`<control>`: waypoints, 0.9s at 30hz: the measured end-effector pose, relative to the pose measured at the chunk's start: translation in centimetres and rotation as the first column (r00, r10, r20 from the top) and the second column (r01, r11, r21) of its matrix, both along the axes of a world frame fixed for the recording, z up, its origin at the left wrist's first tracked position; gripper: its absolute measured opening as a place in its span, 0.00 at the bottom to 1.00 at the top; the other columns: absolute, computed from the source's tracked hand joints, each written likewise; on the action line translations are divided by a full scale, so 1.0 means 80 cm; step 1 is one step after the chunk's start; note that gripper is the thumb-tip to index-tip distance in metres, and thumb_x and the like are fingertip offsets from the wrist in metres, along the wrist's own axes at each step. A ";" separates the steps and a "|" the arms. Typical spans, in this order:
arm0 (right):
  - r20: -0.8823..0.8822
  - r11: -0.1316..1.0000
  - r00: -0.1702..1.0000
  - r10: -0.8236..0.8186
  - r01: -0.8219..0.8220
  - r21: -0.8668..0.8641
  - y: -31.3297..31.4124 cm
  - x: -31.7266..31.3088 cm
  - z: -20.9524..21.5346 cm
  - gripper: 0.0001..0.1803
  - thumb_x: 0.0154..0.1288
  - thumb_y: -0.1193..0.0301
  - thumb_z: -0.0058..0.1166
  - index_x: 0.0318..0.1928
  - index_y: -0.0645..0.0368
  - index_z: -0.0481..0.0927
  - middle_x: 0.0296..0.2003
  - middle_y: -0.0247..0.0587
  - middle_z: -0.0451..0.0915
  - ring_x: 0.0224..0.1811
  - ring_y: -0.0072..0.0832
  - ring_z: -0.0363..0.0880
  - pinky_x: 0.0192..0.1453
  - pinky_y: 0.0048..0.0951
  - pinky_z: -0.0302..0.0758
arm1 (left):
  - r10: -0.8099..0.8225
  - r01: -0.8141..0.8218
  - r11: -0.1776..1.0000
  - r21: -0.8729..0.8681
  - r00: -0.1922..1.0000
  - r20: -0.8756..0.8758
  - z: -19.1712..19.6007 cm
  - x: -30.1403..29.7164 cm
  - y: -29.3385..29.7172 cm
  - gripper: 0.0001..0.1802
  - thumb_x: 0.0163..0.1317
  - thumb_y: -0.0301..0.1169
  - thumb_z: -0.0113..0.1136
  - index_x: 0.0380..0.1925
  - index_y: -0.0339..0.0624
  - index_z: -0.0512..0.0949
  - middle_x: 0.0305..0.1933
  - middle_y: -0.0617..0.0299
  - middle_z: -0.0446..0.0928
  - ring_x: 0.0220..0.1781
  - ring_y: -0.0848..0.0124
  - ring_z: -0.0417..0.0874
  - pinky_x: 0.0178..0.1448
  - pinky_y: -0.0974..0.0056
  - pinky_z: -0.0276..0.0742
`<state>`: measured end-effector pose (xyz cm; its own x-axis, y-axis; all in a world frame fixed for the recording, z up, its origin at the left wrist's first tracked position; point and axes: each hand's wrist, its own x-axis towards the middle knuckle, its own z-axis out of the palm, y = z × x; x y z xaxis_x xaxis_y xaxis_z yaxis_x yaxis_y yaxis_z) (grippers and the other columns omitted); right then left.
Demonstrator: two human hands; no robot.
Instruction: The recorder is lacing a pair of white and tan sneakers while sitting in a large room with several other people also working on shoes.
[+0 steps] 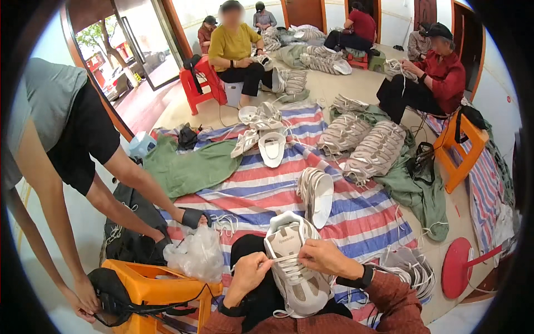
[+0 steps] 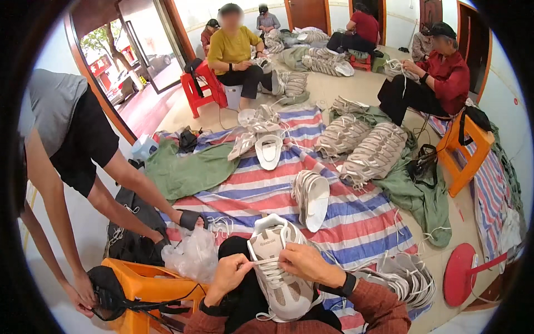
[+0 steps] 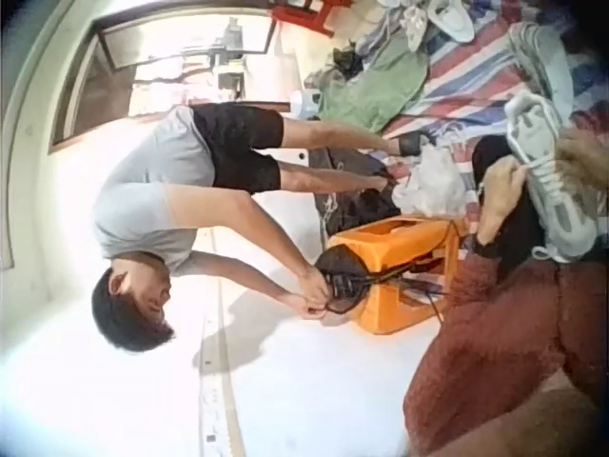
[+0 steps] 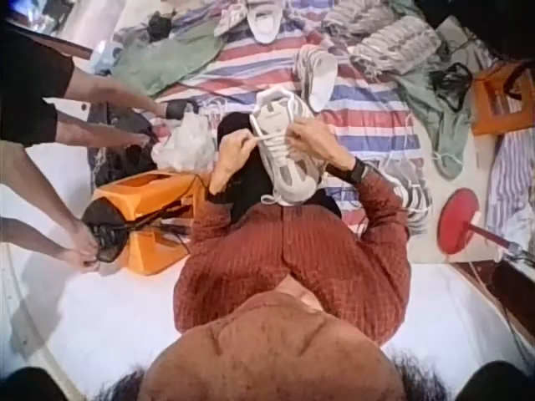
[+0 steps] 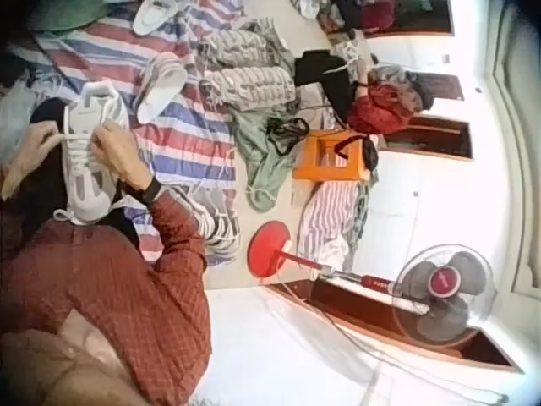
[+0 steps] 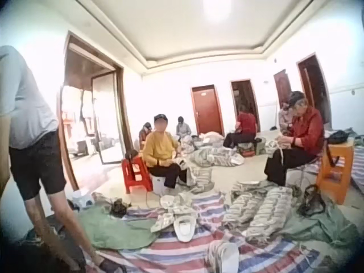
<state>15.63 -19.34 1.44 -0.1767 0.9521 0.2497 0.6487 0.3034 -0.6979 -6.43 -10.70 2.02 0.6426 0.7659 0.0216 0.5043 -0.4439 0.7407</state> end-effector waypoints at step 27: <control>-0.400 0.975 0.909 -0.121 0.034 -0.219 0.007 -0.001 0.000 0.05 0.57 0.74 0.51 0.34 0.60 0.71 0.17 0.32 0.69 0.20 0.18 0.66 0.26 0.25 0.65 | -0.034 0.035 0.999 0.010 0.999 -0.029 -0.003 -0.013 -0.009 0.11 0.55 0.34 0.58 0.21 0.38 0.75 0.21 0.54 0.74 0.23 0.58 0.76 0.27 0.61 0.69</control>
<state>15.55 -18.74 1.46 -0.0244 0.9961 0.0843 0.3090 0.0877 -0.9470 -7.48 -11.40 1.78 0.6690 0.7432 0.0107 0.5099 -0.4694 0.7209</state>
